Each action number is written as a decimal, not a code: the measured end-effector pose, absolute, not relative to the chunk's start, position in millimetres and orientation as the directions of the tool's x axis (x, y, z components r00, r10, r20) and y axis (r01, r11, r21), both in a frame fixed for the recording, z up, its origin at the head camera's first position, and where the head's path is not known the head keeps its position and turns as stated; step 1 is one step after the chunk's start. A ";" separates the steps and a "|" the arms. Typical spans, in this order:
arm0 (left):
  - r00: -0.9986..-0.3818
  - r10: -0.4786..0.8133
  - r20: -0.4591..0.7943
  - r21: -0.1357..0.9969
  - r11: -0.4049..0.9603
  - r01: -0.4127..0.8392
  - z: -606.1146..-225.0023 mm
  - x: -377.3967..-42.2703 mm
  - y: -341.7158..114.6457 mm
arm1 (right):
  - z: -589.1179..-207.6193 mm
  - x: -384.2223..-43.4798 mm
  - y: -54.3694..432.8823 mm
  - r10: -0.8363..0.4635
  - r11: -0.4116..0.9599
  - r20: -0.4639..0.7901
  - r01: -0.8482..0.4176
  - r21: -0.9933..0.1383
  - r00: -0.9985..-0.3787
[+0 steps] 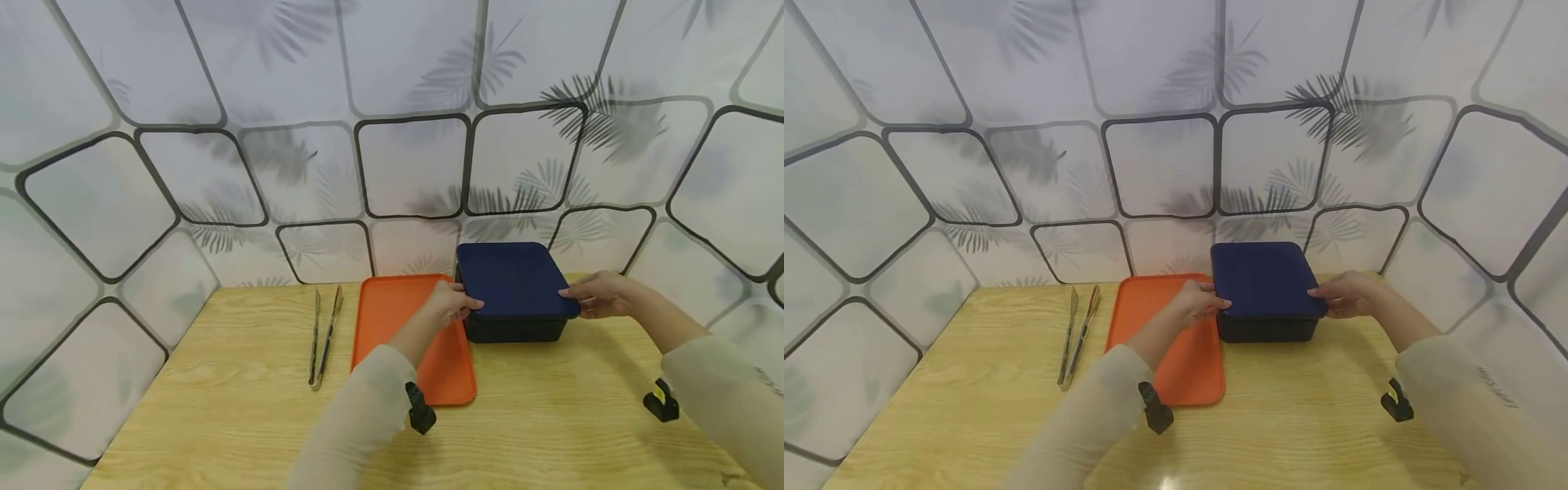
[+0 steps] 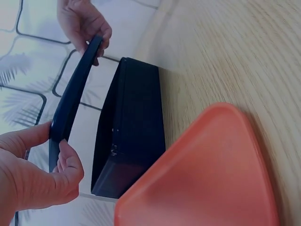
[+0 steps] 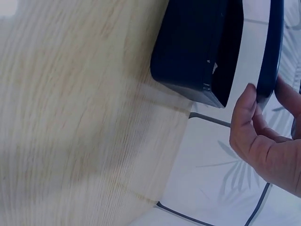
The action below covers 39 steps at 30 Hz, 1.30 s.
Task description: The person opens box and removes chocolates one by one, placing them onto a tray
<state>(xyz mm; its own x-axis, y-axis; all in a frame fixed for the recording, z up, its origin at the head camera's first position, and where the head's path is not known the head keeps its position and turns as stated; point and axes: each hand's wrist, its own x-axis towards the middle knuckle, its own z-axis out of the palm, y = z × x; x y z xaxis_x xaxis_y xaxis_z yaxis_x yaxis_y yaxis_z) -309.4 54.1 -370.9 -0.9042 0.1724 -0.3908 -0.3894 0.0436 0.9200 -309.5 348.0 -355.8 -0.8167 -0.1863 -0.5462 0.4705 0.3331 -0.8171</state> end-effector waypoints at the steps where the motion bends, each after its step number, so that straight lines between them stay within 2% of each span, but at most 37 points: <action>1: -0.904 0.174 -0.392 0.920 0.043 -0.390 -370.0 -308.5 54.1 | -355.5 -307.2 348.3 -0.187 0.334 -0.545 0.469 -0.817 -0.817; 6: -0.909 0.178 -0.376 0.926 0.089 -0.366 -366.6 -300.5 52.5 | -353.1 -294.9 349.2 -0.193 0.361 -0.521 0.434 -0.825 -0.831; 17: -0.925 0.204 -0.321 0.923 0.285 -0.258 -370.9 -270.0 43.7 | -344.7 -268.8 347.0 -0.218 0.401 -0.489 0.379 -0.834 -0.845; 22: -0.927 0.218 -0.306 0.929 0.279 -0.241 -375.8 -252.5 40.7 | -349.2 -253.9 347.6 -0.229 0.431 -0.490 0.364 -0.826 -0.841; 31: -0.899 0.255 -0.357 0.931 0.181 -0.318 -380.3 -219.8 39.0 | -355.4 -227.6 355.3 -0.264 0.487 -0.520 0.353 -0.799 -0.813; 39: -0.900 0.268 -0.345 0.931 0.223 -0.290 -387.5 -196.2 33.6 | -365.2 -204.8 353.0 -0.270 0.489 -0.519 0.349 -0.799 -0.811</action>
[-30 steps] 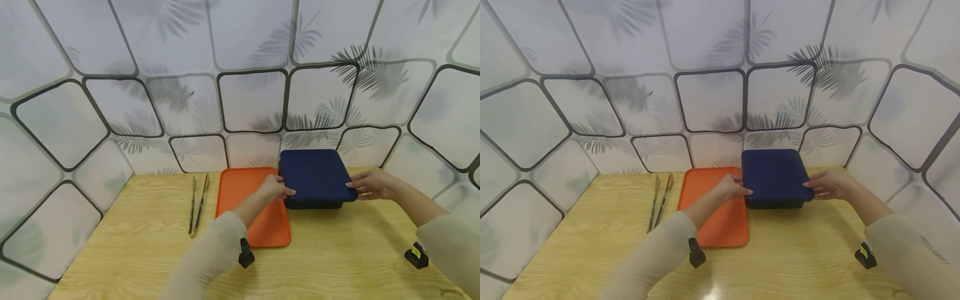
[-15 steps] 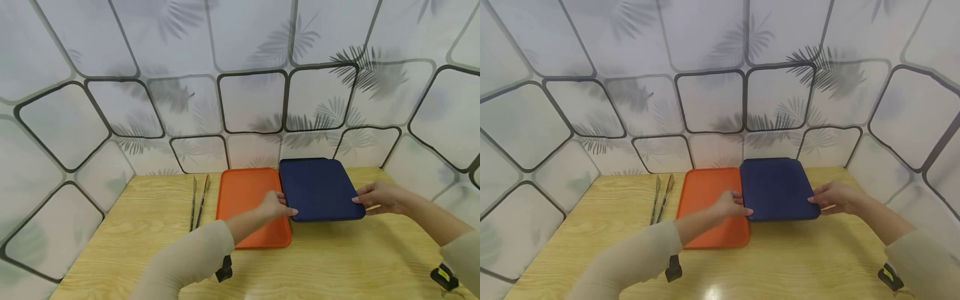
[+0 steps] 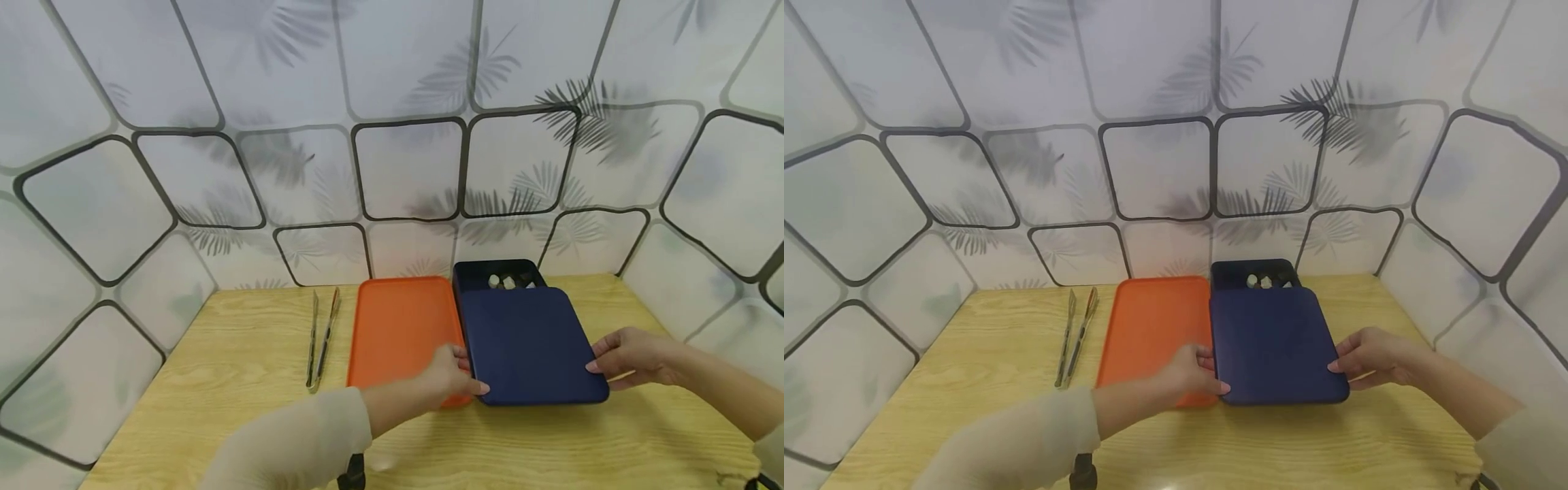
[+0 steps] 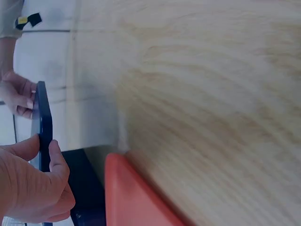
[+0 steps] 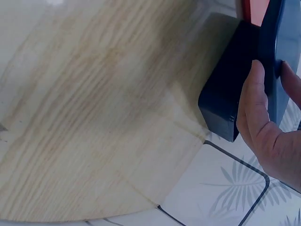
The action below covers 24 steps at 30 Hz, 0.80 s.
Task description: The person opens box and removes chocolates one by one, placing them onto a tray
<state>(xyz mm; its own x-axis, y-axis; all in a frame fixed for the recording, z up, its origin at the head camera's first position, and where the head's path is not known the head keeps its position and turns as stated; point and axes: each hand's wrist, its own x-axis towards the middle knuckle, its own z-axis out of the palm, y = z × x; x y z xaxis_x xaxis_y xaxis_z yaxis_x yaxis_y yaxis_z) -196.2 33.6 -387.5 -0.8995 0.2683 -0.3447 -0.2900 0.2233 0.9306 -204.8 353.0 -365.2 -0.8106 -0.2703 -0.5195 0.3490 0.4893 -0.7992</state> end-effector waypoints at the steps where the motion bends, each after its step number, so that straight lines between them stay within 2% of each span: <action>1: -0.903 0.262 -0.341 0.930 0.232 -0.284 -389.4 -193.5 33.3 | -366.9 -202.6 352.2 -0.269 0.489 -0.523 0.354 -0.798 -0.809; 5: -0.908 0.258 -0.331 0.933 0.234 -0.274 -397.2 -183.2 32.5 | -374.2 -192.8 351.4 -0.257 0.495 -0.542 0.373 -0.785 -0.800; 14: -0.877 0.266 -0.400 0.916 0.141 -0.375 -411.1 -165.6 38.6 | -391.9 -177.8 352.3 -0.180 0.492 -0.598 0.454 -0.743 -0.781; 24: -0.882 0.254 -0.397 0.918 0.122 -0.378 -427.7 -152.9 48.9 | -411.0 -172.2 364.0 -0.243 0.458 -0.629 0.485 -0.745 -0.738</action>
<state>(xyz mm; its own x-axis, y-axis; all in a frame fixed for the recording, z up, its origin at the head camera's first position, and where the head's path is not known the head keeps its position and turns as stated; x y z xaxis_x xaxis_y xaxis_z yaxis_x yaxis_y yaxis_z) -152.9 48.9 -427.7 -0.8820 0.2538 -0.3971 -0.3781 0.1216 0.9177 -172.2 364.0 -411.0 -0.7382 -0.2428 -0.6294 0.4849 0.4576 -0.7453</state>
